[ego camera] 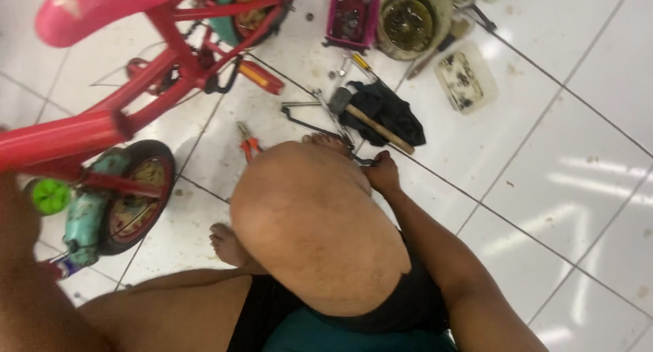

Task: The person sits on the floor and works on the handlebars of a red children's bicycle. They remove a black brake lever, inspect it, and then reattach it to the handlebar, securing it with a bolt.

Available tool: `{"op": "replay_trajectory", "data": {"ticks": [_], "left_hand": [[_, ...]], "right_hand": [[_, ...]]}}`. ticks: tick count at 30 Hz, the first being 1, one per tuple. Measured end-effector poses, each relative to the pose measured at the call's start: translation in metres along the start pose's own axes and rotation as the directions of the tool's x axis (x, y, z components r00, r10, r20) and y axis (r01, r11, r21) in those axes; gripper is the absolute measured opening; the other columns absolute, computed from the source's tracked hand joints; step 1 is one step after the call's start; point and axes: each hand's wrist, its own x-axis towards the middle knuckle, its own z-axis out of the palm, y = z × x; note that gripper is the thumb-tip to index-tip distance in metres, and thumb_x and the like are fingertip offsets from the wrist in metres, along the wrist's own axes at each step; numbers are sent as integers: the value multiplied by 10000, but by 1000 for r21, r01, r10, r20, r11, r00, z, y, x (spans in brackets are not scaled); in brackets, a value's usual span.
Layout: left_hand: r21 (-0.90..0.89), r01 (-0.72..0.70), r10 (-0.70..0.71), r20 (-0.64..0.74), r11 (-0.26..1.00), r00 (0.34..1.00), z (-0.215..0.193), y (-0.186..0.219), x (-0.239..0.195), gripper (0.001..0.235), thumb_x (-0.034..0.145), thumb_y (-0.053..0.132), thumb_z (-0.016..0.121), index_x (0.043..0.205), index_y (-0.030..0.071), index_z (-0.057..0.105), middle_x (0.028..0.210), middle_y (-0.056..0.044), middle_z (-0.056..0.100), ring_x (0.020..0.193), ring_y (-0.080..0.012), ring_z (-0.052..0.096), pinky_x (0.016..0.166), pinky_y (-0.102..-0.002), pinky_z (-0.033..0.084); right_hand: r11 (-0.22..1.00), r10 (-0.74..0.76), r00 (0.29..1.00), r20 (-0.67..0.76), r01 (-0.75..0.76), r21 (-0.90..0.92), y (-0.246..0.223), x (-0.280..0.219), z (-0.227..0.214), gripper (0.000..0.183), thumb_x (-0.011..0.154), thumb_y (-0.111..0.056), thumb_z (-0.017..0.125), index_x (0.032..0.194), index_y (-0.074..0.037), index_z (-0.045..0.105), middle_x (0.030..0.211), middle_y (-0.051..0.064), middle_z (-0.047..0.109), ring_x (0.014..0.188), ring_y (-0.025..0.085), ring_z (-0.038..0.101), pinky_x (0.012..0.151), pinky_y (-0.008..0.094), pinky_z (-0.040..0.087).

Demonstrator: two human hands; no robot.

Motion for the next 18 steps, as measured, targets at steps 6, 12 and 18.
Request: {"op": "replay_trajectory", "data": {"ticks": [6,12,18], "left_hand": [[313,-482,546,-162,819,822,31,157,-67,221,1063,-93,759,996,-19,562,868,-110,561,759,-210,483,666,-369,348],[-102,-468,465,-53,878,884,28,191,-76,261,995,332,630,1032,94,531,927,-15,499,798,-143,479,703,-282,396],[-296,-442,454,-30,847,890,18,198,-74,550,961,549,345,1033,79,622,911,-63,681,880,-207,662,823,-373,489]], "right_hand": [[949,-308,950,-49,304,-88,-145,-61,-97,356,738,-262,678,1070,-174,583,870,64,730,826,280,689,780,408,494],[422,-900,435,33,886,-191,-301,-184,-198,302,749,-68,738,1046,-124,745,1047,64,734,916,216,663,820,349,516],[176,-919,173,355,984,-24,-379,-326,-250,260,763,51,759,995,-56,707,899,42,737,830,112,692,737,235,538]]}}
